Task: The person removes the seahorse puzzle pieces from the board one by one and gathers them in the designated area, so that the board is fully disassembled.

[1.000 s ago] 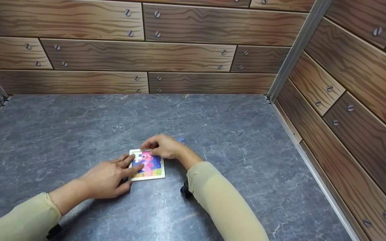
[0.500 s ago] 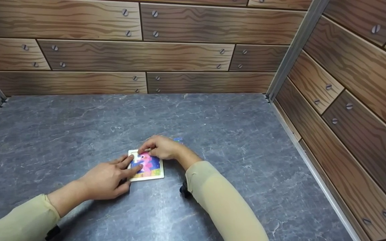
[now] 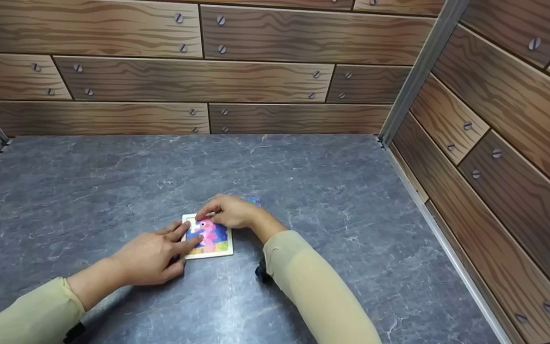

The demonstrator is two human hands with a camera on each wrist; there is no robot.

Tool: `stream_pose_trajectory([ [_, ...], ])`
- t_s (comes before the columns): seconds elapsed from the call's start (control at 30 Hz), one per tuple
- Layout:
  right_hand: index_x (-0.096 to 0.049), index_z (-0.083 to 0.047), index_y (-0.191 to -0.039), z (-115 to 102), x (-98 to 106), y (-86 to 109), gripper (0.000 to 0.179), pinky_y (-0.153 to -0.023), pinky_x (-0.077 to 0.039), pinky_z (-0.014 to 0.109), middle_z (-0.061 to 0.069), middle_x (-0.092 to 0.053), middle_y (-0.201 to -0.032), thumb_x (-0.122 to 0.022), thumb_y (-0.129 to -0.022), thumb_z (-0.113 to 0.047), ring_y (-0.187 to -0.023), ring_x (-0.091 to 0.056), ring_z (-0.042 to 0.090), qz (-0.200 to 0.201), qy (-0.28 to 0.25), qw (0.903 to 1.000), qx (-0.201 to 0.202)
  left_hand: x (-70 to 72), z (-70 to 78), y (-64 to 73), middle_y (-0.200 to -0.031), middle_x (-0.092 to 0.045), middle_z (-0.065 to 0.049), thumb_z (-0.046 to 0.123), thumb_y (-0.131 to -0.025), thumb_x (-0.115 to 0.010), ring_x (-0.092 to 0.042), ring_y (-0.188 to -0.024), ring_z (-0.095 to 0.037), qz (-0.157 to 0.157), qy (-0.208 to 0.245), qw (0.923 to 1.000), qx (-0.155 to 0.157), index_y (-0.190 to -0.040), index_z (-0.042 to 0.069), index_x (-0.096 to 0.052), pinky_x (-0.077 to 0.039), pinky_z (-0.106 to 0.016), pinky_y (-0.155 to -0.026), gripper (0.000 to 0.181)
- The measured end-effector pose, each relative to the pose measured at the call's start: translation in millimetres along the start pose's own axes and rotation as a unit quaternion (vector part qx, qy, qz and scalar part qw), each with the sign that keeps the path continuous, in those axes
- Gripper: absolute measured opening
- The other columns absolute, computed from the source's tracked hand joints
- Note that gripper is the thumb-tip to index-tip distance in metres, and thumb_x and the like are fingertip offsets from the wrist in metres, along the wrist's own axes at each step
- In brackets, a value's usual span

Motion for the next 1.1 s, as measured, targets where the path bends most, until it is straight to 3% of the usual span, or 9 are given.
stream_pose_trajectory([
  [0.23,-0.078,-0.008,-0.127,1.1,-1.4,-0.4,0.031,-0.103,-0.046,0.038,0.01,-0.068,-0.129,-0.061,-0.102,-0.001,-0.12,-0.057,0.021,-0.001,0.01,0.9999,0.004,-1.9,-0.1,0.2,-0.153,-0.048,-0.035,0.031,-0.101,-0.055,-0.051,-0.14,-0.053,0.0,0.011,0.9999,0.003,-0.155,0.013,-0.057,-0.051,-0.056,-0.108,0.057],
  [0.7,-0.078,-0.008,-0.126,0.5,-2.1,-1.3,0.033,-0.107,-0.045,0.044,0.012,-0.066,-0.131,-0.059,-0.101,0.001,-0.124,-0.057,0.026,-0.003,0.003,1.0,0.004,-1.5,-0.4,-0.1,-0.153,-0.048,-0.035,0.033,-0.1,-0.056,-0.051,-0.139,-0.053,-0.001,0.005,1.0,0.005,-0.155,0.013,-0.057,-0.051,-0.056,-0.107,0.059],
  [1.1,-0.078,-0.008,-0.124,-0.4,-3.8,0.0,0.034,-0.105,-0.045,0.041,0.01,-0.064,-0.128,-0.058,-0.098,0.003,-0.121,-0.055,0.023,0.003,-0.022,0.9997,-0.014,0.2,1.3,0.7,-0.152,-0.049,-0.035,0.033,-0.099,-0.057,-0.052,-0.138,-0.052,0.006,0.002,1.0,0.005,-0.154,0.013,-0.059,-0.053,-0.056,-0.105,0.058],
])
Point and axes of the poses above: each hand's wrist, its own y-axis away from the middle knuckle, its own x-axis out of the back of the hand, z = x × y, the point moved 3 cm from there along -y, towards the middle knuckle
